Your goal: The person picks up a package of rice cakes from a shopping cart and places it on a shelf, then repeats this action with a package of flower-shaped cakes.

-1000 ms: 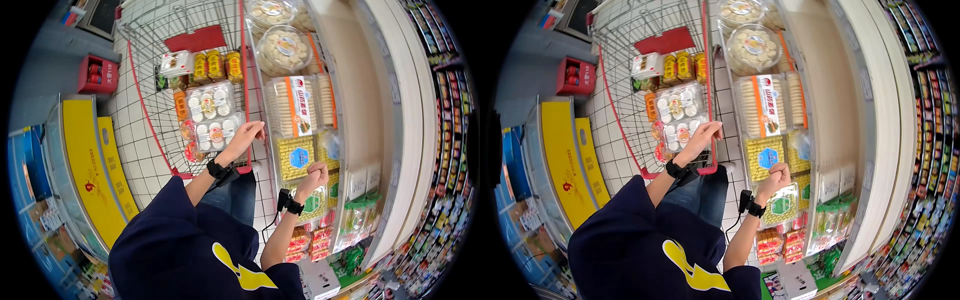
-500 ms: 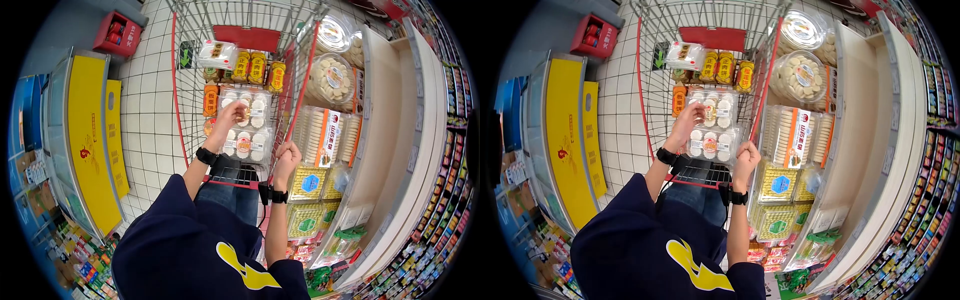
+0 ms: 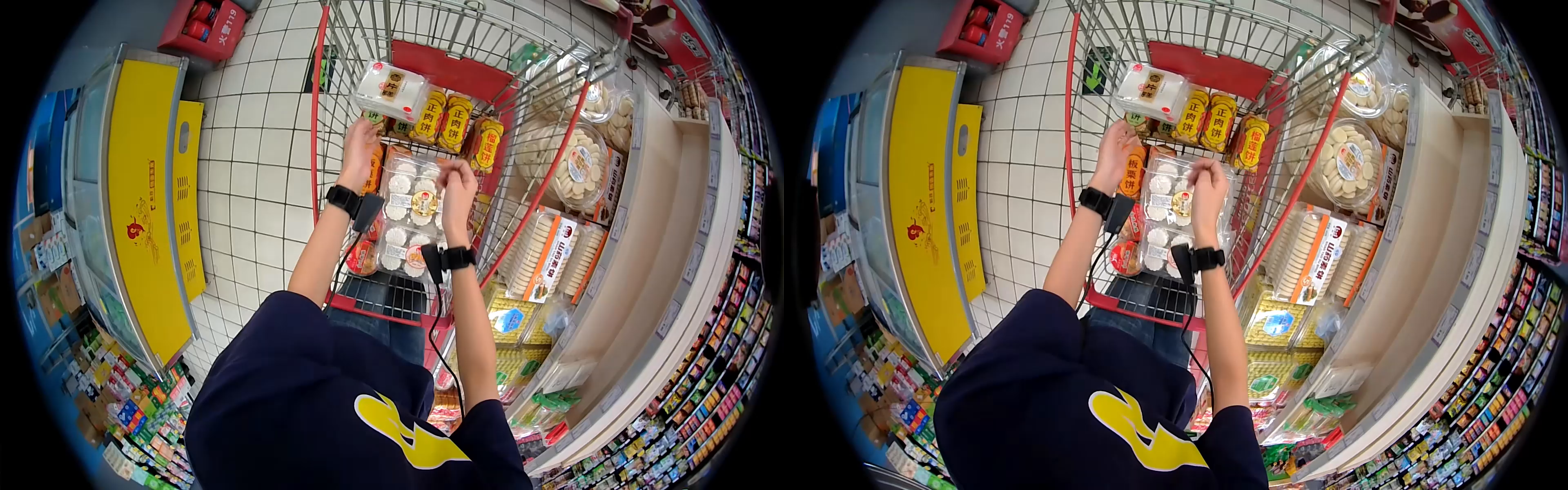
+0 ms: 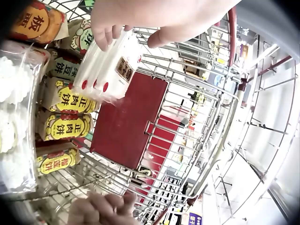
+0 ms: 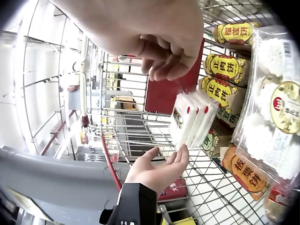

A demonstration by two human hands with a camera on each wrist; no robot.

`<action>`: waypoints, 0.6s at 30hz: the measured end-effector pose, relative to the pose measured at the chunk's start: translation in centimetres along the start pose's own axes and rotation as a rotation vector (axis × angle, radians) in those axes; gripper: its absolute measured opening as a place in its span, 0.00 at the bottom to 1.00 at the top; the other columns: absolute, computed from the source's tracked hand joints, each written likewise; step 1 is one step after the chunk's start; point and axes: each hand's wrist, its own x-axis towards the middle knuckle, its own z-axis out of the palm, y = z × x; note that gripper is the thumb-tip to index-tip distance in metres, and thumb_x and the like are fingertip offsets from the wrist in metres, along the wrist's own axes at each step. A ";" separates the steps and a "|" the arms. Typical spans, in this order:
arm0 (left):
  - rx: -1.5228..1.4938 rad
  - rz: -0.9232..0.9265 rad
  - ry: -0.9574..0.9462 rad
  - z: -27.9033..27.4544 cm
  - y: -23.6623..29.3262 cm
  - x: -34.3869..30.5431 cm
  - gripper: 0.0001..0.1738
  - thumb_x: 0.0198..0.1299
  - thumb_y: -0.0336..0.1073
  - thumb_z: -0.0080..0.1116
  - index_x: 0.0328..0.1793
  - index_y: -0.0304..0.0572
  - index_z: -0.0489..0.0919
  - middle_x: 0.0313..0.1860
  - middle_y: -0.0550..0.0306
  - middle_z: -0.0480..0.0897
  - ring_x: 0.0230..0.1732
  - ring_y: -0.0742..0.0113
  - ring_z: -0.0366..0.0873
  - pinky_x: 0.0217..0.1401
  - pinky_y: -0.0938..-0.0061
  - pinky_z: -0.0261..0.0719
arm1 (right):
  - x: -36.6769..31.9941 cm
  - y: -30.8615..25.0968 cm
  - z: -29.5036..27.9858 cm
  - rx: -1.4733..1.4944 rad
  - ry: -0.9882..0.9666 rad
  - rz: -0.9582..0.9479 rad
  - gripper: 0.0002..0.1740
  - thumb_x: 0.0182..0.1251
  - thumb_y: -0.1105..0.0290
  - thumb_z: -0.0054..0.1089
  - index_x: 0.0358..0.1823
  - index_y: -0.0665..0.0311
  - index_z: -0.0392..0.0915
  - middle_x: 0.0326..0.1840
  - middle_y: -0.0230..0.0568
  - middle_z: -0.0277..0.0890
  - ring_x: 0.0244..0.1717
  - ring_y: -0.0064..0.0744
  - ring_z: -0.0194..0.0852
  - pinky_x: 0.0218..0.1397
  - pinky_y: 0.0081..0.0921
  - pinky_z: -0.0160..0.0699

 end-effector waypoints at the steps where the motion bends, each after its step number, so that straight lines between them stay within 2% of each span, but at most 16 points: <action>1: -0.014 0.030 0.014 0.2 0.2 1.1 0.16 0.65 0.42 0.50 0.54 0.43 0.71 0.49 0.58 0.75 0.51 0.67 0.72 0.58 0.69 0.68 | 1.1 -0.5 0.9 -0.002 -0.001 0.004 0.09 0.61 0.79 0.39 0.34 0.67 0.72 0.25 0.34 0.69 0.25 0.22 0.67 0.29 0.19 0.65; 3: -0.016 0.051 0.052 0.9 0.8 2.5 0.14 0.65 0.40 0.50 0.52 0.43 0.69 0.50 0.59 0.73 0.54 0.67 0.70 0.61 0.69 0.65 | 2.9 -1.1 2.4 -0.010 -0.006 -0.010 0.16 0.63 0.75 0.43 0.51 0.68 0.71 0.46 0.41 0.74 0.46 0.30 0.74 0.49 0.25 0.72; 4: -0.035 0.078 0.077 1.3 1.1 2.9 0.13 0.65 0.40 0.50 0.51 0.43 0.69 0.51 0.59 0.72 0.56 0.67 0.68 0.63 0.68 0.63 | 3.9 -0.9 2.2 0.020 -0.089 0.109 0.26 0.65 0.70 0.47 0.65 0.66 0.62 0.67 0.44 0.62 0.65 0.34 0.64 0.64 0.29 0.64; 5: -0.054 0.106 0.100 1.6 1.5 3.1 0.12 0.65 0.39 0.50 0.50 0.43 0.69 0.53 0.60 0.71 0.57 0.67 0.67 0.65 0.68 0.62 | 4.4 -0.7 2.6 0.018 -0.087 0.115 0.26 0.65 0.70 0.47 0.65 0.66 0.62 0.67 0.44 0.62 0.65 0.34 0.64 0.64 0.29 0.64; 7: -0.054 0.096 0.071 1.7 1.9 3.8 0.13 0.65 0.39 0.50 0.51 0.43 0.68 0.55 0.59 0.70 0.60 0.65 0.64 0.67 0.67 0.59 | 5.5 -0.5 3.5 0.061 -0.021 0.202 0.31 0.65 0.68 0.49 0.69 0.65 0.57 0.73 0.46 0.54 0.71 0.36 0.55 0.69 0.29 0.58; 8: -0.055 0.090 0.039 1.8 2.1 4.2 0.14 0.65 0.40 0.50 0.53 0.43 0.67 0.57 0.58 0.68 0.63 0.64 0.62 0.69 0.66 0.57 | 6.1 0.0 3.5 0.064 -0.065 0.242 0.38 0.65 0.66 0.51 0.74 0.66 0.48 0.76 0.49 0.45 0.75 0.38 0.45 0.74 0.32 0.50; 9: -0.054 0.084 0.040 1.7 1.7 4.8 0.14 0.65 0.40 0.50 0.53 0.43 0.67 0.57 0.58 0.68 0.63 0.64 0.62 0.69 0.66 0.57 | 6.6 0.7 3.7 0.062 -0.061 0.247 0.38 0.65 0.66 0.51 0.74 0.66 0.48 0.76 0.49 0.45 0.75 0.38 0.45 0.74 0.32 0.50; 11: -0.111 0.084 0.088 1.3 0.7 6.0 0.17 0.63 0.39 0.53 0.53 0.42 0.66 0.59 0.56 0.66 0.67 0.60 0.58 0.72 0.63 0.53 | 7.5 2.4 4.2 0.134 -0.079 0.253 0.41 0.67 0.64 0.50 0.75 0.68 0.39 0.77 0.51 0.42 0.77 0.39 0.42 0.76 0.33 0.47; 12: -0.108 0.074 0.093 1.4 0.8 6.1 0.17 0.63 0.39 0.53 0.53 0.42 0.66 0.59 0.56 0.66 0.67 0.60 0.58 0.72 0.63 0.53 | 7.9 2.9 4.6 0.132 -0.073 0.263 0.41 0.67 0.64 0.50 0.75 0.68 0.39 0.77 0.51 0.42 0.77 0.39 0.42 0.76 0.33 0.47; 14: -0.166 0.044 -0.010 1.4 0.9 6.2 0.21 0.60 0.39 0.57 0.55 0.41 0.65 0.62 0.55 0.64 0.69 0.58 0.55 0.74 0.60 0.50 | 8.7 3.9 5.3 0.249 -0.087 0.278 0.43 0.70 0.61 0.49 0.75 0.71 0.33 0.77 0.52 0.39 0.78 0.40 0.39 0.76 0.33 0.45; 18: -0.253 0.012 0.018 1.3 0.8 7.0 0.23 0.57 0.39 0.59 0.56 0.39 0.65 0.64 0.55 0.62 0.69 0.58 0.55 0.74 0.59 0.51 | 10.5 5.0 6.3 0.188 -0.156 0.337 0.43 0.72 0.58 0.47 0.75 0.71 0.33 0.77 0.52 0.39 0.78 0.39 0.38 0.76 0.32 0.45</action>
